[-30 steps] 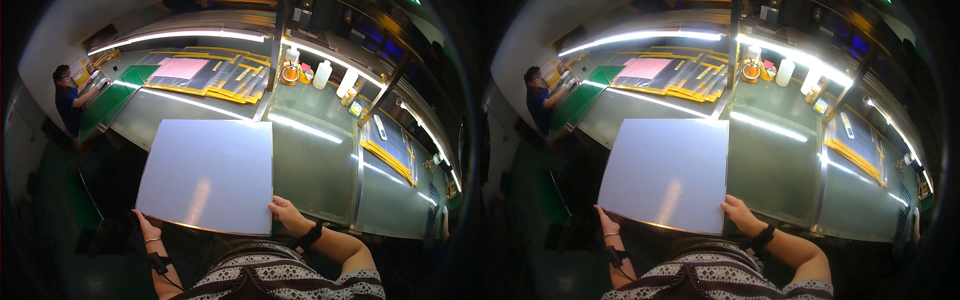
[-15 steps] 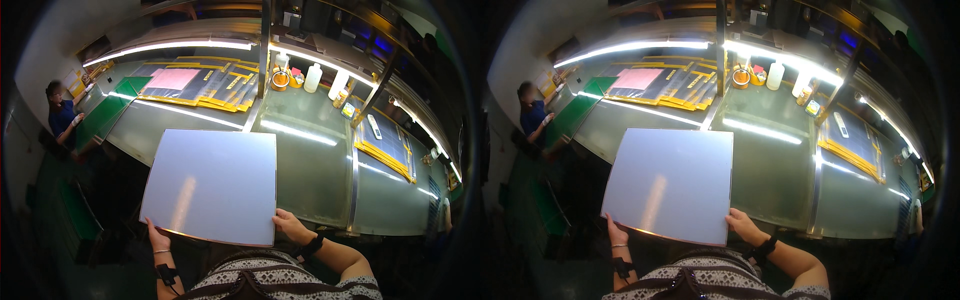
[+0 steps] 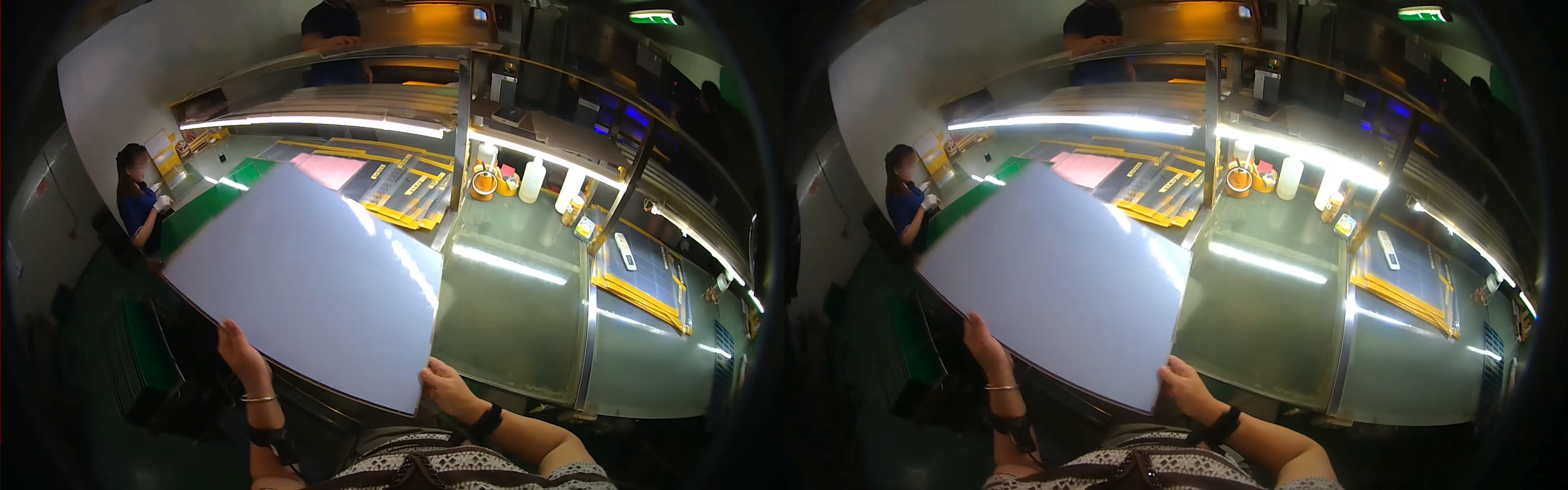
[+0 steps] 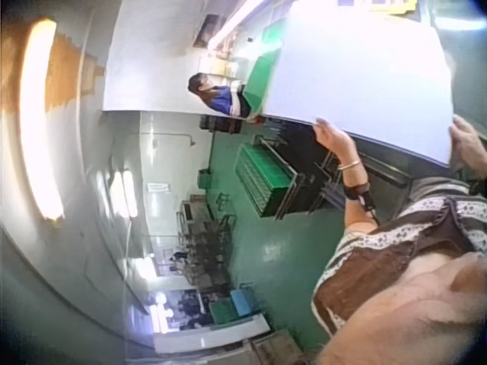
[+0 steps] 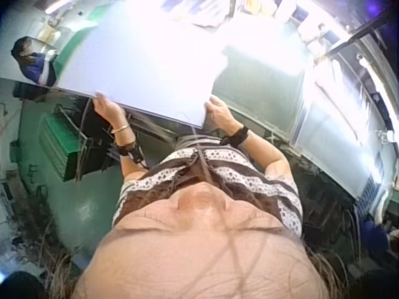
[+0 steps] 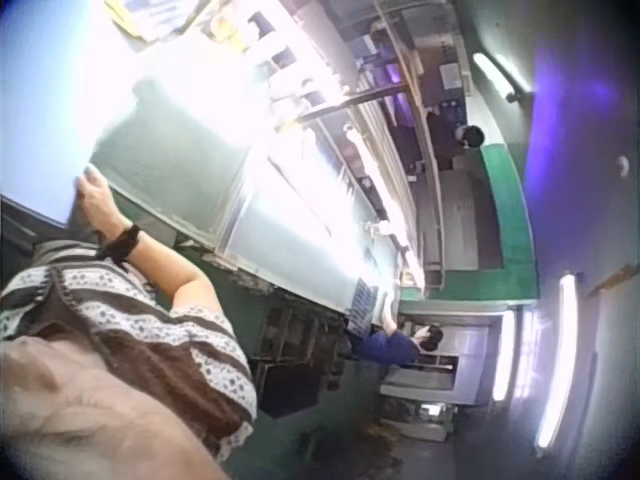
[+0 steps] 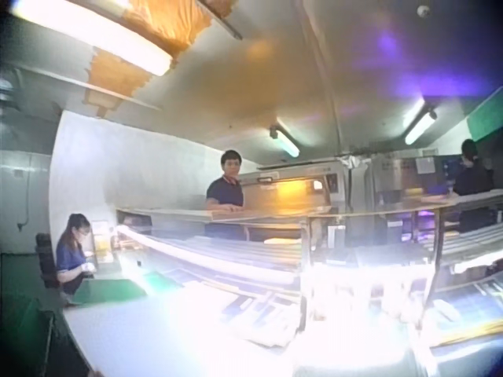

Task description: Inspecting and assembling patterned glass or electronic panels at a factory workstation.

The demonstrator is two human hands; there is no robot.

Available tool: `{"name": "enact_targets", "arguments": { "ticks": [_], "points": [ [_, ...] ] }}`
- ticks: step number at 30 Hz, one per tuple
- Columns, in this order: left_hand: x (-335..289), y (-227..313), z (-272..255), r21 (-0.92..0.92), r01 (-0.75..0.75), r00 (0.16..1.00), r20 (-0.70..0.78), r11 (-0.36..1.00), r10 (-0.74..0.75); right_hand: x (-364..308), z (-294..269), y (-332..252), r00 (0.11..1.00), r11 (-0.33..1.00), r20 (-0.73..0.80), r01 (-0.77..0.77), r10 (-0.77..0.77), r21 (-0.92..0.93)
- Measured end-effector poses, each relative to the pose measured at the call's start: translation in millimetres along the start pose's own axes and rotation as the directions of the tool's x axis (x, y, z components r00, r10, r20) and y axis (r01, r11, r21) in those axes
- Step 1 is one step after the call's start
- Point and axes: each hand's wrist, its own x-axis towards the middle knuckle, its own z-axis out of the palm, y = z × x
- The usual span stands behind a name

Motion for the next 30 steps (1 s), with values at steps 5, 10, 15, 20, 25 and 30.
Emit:
{"name": "enact_targets", "arguments": {
  "ticks": [5,10,15,20,25,30],
  "points": [
    [29,87,31,-0.341,-0.196,0.974,0.042,0.919,0.224,36,19,-10,0.984,0.987,0.090,-0.149,0.154,-0.059],
    [0,126,79,0.110,-0.818,0.522,0.554,0.565,0.648,40,-5,-68,0.986,0.949,0.082,0.165,-0.148,-0.269],
    [-61,118,117,-0.380,-0.712,0.199,0.698,0.591,0.688,-41,-22,-151,0.867,0.816,0.080,0.490,-0.491,-0.306],
    [-78,113,121,-0.472,-0.730,-0.036,0.748,0.494,0.663,-100,-31,-198,0.501,-0.199,0.193,0.043,-0.844,-0.979],
    [-47,134,136,-0.526,-0.749,-0.208,0.765,0.404,0.610,-88,-28,-224,0.667,-0.590,0.452,0.023,-0.592,-0.807],
    [-7,161,162,-0.461,-0.805,-0.183,0.792,0.373,0.582,-68,-14,-222,0.677,-0.112,0.348,0.366,-0.648,-0.924]
  ]
}}
